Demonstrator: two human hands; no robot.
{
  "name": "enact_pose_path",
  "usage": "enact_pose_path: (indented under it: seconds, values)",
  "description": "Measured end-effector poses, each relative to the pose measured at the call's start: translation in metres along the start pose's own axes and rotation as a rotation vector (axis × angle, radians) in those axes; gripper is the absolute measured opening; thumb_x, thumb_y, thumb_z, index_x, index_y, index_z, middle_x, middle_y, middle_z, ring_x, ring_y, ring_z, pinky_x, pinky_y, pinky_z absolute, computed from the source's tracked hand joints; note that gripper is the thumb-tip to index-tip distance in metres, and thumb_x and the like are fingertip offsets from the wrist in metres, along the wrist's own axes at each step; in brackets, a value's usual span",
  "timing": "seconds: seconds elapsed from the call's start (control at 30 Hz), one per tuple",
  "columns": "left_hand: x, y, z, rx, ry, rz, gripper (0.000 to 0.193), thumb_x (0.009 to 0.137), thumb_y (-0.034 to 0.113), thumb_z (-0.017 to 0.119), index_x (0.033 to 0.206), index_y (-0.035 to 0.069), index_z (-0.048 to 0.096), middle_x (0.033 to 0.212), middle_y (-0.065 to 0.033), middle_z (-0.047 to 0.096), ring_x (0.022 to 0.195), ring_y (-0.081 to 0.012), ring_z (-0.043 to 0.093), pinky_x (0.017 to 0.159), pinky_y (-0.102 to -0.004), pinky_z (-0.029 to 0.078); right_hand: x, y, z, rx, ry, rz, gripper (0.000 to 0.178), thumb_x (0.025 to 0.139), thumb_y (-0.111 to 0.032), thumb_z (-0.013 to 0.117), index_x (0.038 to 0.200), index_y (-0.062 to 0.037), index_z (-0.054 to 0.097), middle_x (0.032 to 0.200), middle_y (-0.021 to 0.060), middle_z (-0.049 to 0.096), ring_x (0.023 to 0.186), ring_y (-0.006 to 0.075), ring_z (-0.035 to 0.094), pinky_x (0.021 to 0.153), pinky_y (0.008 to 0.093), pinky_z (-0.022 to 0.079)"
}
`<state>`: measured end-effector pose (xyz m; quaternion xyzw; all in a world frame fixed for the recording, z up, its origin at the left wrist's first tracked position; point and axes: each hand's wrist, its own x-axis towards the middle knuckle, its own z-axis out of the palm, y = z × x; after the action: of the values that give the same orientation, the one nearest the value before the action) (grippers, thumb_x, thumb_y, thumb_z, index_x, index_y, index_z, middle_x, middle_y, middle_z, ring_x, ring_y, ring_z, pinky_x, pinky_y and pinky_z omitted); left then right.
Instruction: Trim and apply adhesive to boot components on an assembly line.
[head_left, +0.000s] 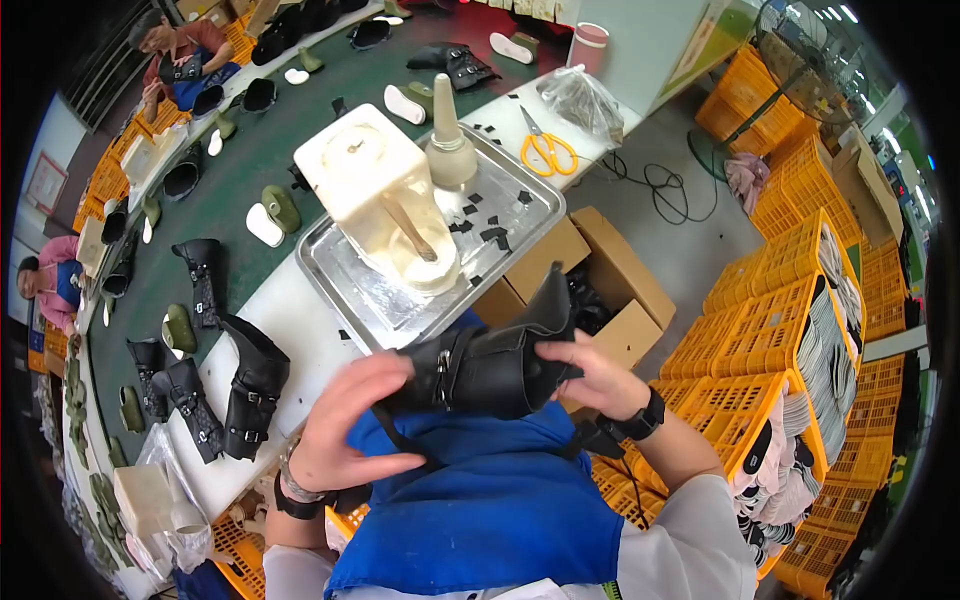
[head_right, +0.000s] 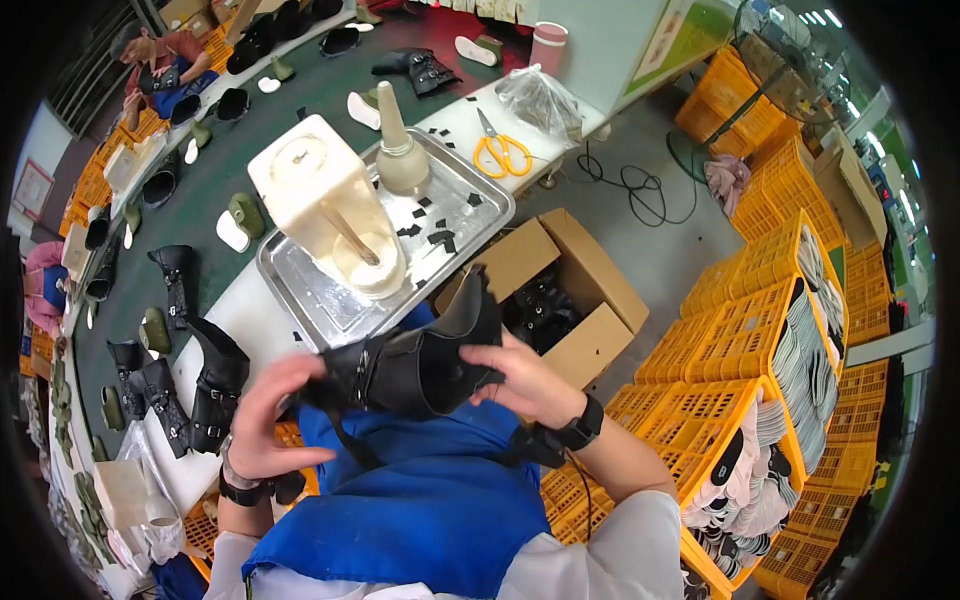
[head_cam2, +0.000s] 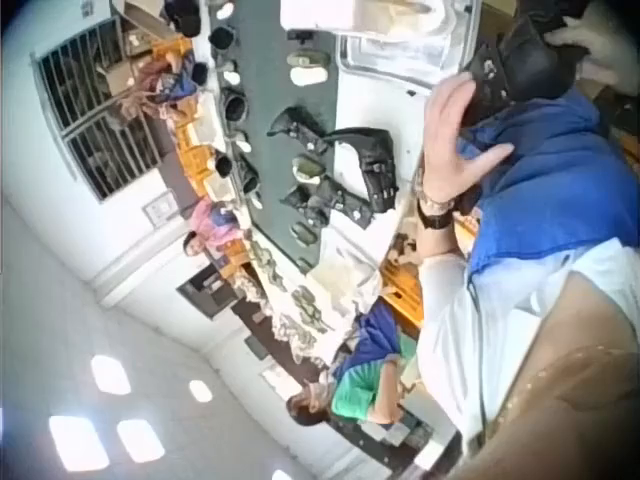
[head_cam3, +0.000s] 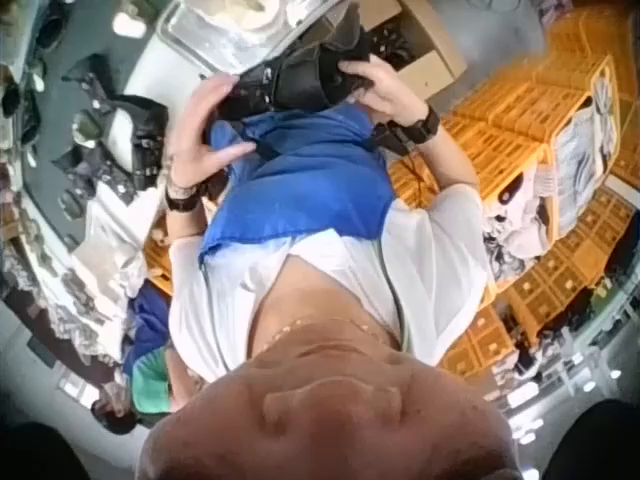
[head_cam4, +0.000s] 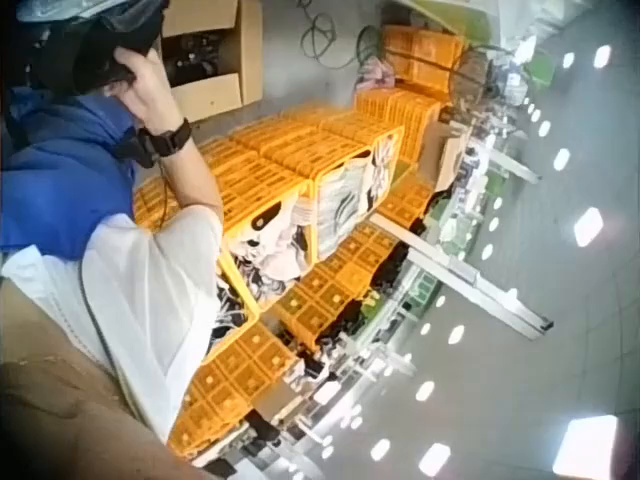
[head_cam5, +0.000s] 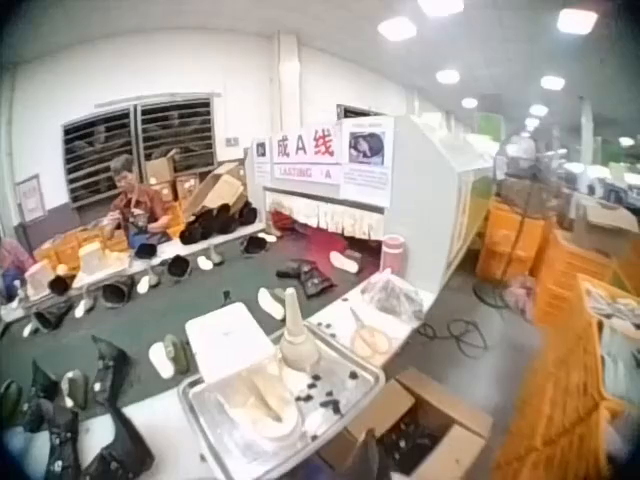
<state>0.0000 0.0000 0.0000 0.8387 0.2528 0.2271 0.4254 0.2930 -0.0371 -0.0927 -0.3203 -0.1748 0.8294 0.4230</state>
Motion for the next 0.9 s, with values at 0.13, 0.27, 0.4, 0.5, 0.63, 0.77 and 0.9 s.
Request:
enact_pose_path:
  seconds: [0.13,0.27,0.4,0.5,0.63,0.77,0.9]
  values:
    - [0.030,0.001,0.051,0.424,-0.045,-0.036,0.081,0.055,0.025,0.079,0.123,0.004,0.041,0.116,-0.0163,0.049,0.103,-0.0339,0.050,0.085,-0.0376,0.042,-0.021,0.027,-0.009,0.192,0.030,0.217,0.025,0.088,-0.015,0.052,0.109,-0.0017,0.051,0.086,0.0112,0.063,0.067,0.0183,0.062,0.052,0.0271,0.049]
    - [0.022,-0.026,0.065,0.179,-0.043,-0.346,0.082,0.057,0.019,0.080,0.126,0.003,0.038,0.112,-0.0157,0.052,0.098,-0.0307,0.054,0.083,-0.0332,0.044,-0.014,0.008,-0.021,-0.160,-0.075,0.361,0.034,0.090,-0.032,0.049,0.101,-0.0003,0.055,0.085,0.0138,0.064,0.066,0.0170,0.061,0.055,0.0261,0.050]
    - [0.004,-0.060,0.063,-0.162,-0.011,-0.422,0.076,0.061,0.013,0.078,0.125,0.004,0.038,0.110,-0.0120,0.054,0.103,-0.0225,0.053,0.089,-0.0295,0.042,0.022,-0.076,-0.059,-0.845,-0.027,0.054,0.033,0.089,-0.033,0.050,0.089,-0.0015,0.060,0.072,0.0098,0.064,0.058,0.0127,0.060,0.052,0.0216,0.049]
    - [0.012,-0.068,0.077,-0.400,-0.214,-0.473,0.075,0.061,0.015,0.077,0.125,0.005,0.038,0.109,-0.0112,0.054,0.101,-0.0228,0.054,0.088,-0.0301,0.042,0.096,-0.145,-0.120,-1.187,0.370,-0.368,0.022,0.085,-0.020,0.053,0.094,-0.0011,0.060,0.068,0.0090,0.063,0.059,0.0178,0.061,0.053,0.0291,0.049]
    - [0.034,-0.074,0.096,-0.094,-0.468,-0.380,0.078,0.059,0.020,0.078,0.124,0.005,0.038,0.110,-0.0156,0.053,0.104,-0.0297,0.052,0.089,-0.0328,0.041,0.163,-0.196,-0.141,-1.880,0.770,-0.591,0.027,0.076,-0.021,0.055,0.098,-0.0049,0.060,0.087,0.0178,0.062,0.083,0.0342,0.060,0.075,0.0409,0.047]
    - [0.038,-0.081,0.099,-0.087,-0.384,-0.326,0.080,0.057,0.021,0.079,0.124,0.005,0.039,0.115,-0.0153,0.053,0.106,-0.0298,0.052,0.090,-0.0341,0.042,0.198,-0.201,-0.133,-2.058,0.777,-0.453,0.021,0.075,-0.017,0.053,0.092,-0.0061,0.060,0.087,0.0163,0.063,0.085,0.0316,0.061,0.074,0.0406,0.047]
    - [0.038,-0.081,0.103,-0.047,-0.214,-0.342,0.075,0.056,0.020,0.077,0.122,0.007,0.043,0.110,-0.0148,0.055,0.098,-0.0319,0.055,0.085,-0.0353,0.044,0.213,-0.199,-0.133,-2.196,0.880,-0.466,0.020,0.080,-0.014,0.047,0.094,-0.0064,0.060,0.086,0.0149,0.063,0.083,0.0298,0.062,0.069,0.0406,0.050]
